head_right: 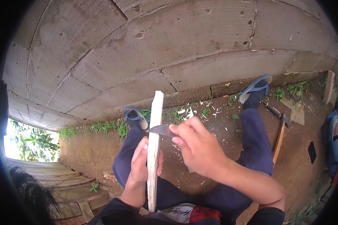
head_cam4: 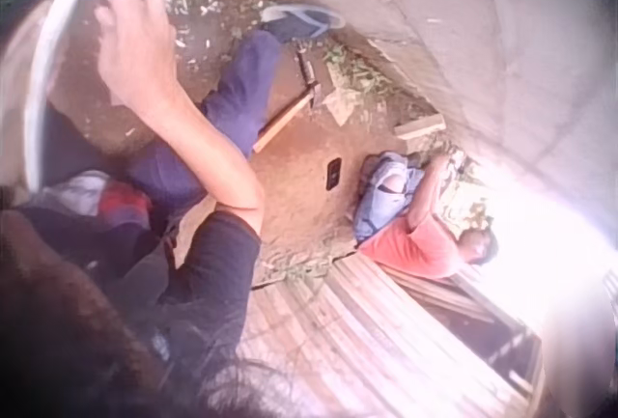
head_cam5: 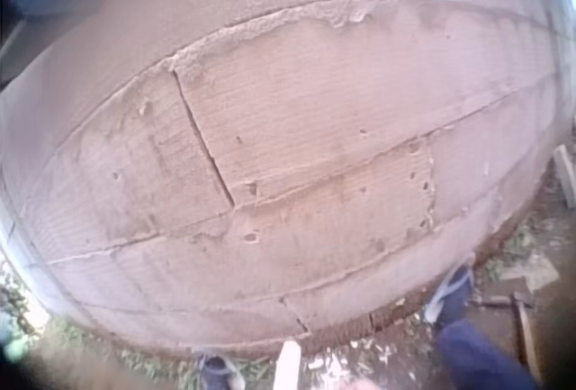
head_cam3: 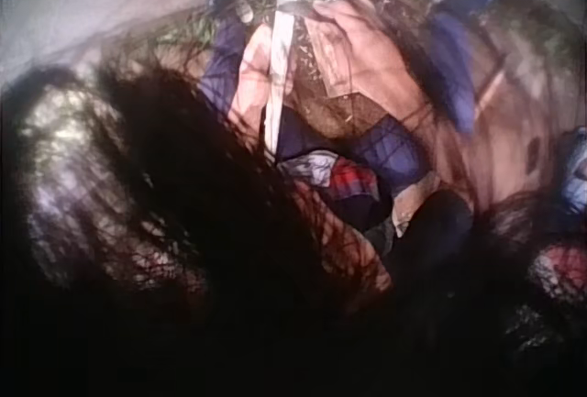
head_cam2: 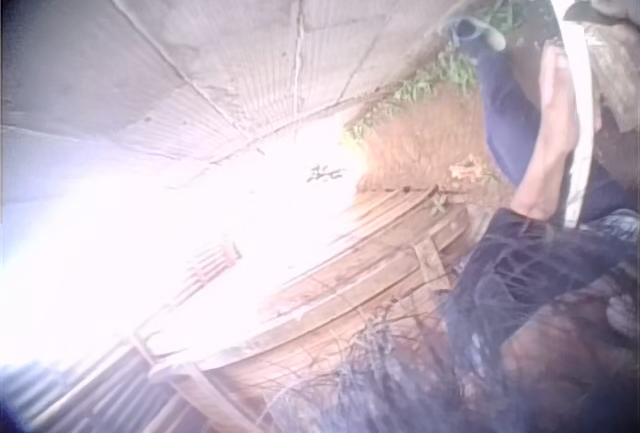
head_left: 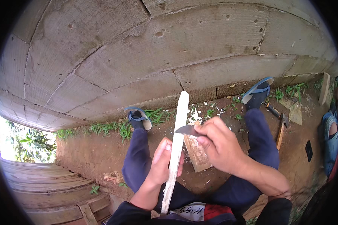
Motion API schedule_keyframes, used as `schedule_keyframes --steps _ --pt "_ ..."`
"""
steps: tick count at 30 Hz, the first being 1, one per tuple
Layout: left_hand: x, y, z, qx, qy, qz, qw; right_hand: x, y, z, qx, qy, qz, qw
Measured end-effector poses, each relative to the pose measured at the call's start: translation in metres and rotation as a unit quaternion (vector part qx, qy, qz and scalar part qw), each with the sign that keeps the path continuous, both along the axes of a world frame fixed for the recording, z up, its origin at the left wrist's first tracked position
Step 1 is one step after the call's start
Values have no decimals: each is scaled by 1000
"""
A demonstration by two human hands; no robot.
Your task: The person sits on the ground and uses a knife to shave and carve a long piece of light-colored wood. They hold the wood in their left hand and carefully remove thin shavings with the knife in their right hand, working on the wood's surface.
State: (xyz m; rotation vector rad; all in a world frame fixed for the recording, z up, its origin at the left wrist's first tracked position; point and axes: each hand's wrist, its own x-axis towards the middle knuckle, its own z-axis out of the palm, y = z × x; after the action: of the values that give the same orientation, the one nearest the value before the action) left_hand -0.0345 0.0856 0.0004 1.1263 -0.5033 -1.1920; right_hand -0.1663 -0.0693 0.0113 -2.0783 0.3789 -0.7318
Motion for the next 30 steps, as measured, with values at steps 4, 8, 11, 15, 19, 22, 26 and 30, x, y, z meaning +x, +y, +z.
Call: schedule_keyframes --steps 4,8,11,15,19,22,26,30 --pt "2 0 -1 -7 5 -13 1000 -6 13 10 14 20 48 999" --pt "2 3 -5 -21 15 -16 1000 -1 0 5 11 18 7 1000" --pt "1 1 -3 -7 13 -7 1000 -6 12 8 14 25 43 999" --pt "-7 -5 -2 13 -24 34 999 -5 -6 8 -5 57 -23 998" --pt "0 -1 -4 -3 -24 2 1000 -9 13 7 -26 59 27 998" --pt "-2 0 -4 9 -27 15 999 -5 -1 1 -30 75 -21 997" --pt "1 1 -4 3 -28 6 1000 -12 14 7 -27 89 39 995" --pt "-3 -2 -3 14 -29 14 999 -7 -1 -1 14 69 -14 997"
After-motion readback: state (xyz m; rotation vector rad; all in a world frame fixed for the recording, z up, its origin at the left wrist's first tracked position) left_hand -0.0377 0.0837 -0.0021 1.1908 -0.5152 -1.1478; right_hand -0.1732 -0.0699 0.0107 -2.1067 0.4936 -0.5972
